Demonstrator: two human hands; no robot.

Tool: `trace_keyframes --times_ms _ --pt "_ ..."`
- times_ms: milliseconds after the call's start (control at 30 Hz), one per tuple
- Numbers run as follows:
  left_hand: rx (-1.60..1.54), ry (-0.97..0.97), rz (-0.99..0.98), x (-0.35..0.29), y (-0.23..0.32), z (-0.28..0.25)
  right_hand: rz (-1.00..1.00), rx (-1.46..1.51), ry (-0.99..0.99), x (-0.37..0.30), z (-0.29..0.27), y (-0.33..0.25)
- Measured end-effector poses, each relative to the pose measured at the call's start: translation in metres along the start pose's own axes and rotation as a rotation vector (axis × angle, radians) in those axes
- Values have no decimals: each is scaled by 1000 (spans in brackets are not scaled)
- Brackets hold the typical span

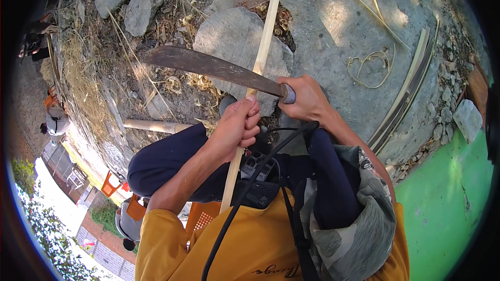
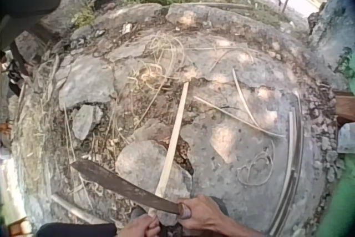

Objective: The person holds a long strip of bamboo and uses a large knife to shave down the surface and edges. The person then tests the flexibility of the bamboo strip by bending it and continues to shave different sections of the strip.

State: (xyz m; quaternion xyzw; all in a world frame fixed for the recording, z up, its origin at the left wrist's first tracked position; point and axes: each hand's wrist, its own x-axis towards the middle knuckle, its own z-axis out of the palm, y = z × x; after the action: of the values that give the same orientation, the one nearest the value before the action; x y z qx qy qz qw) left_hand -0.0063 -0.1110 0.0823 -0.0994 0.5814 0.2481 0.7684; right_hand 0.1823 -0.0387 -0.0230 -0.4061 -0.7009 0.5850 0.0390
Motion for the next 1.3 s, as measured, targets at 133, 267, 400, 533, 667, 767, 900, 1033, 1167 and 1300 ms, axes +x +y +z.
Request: trace_keyframes --times_ms 133,267,400,533,667,767,900,1033,1167,1300 --pt "15 -15 20 -1 0 -2 2 -15 16 -7 -2 -8" --pt "30 -34 32 -6 -3 1 -36 -33 40 -10 0 -1" --pt "59 16 43 1 -5 2 28 -16 38 -4 -5 -9" --pt "64 8 56 0 -6 -4 13 -18 -4 -9 -3 -12" --pt "73 30 51 -5 -9 3 4 -75 15 -4 -6 -6" --pt "125 54 86 0 -10 0 -9 -31 79 -3 0 -2" --pt "130 17 82 -2 -14 -2 32 -50 20 -11 -1 -8" --pt "124 30 67 0 -14 -3 45 -45 -15 -4 -2 -6" --pt "137 37 68 -1 -12 -3 36 3 9 -8 -3 -13" --pt "135 15 65 -3 -15 -3 -66 -20 14 -8 1 -9"
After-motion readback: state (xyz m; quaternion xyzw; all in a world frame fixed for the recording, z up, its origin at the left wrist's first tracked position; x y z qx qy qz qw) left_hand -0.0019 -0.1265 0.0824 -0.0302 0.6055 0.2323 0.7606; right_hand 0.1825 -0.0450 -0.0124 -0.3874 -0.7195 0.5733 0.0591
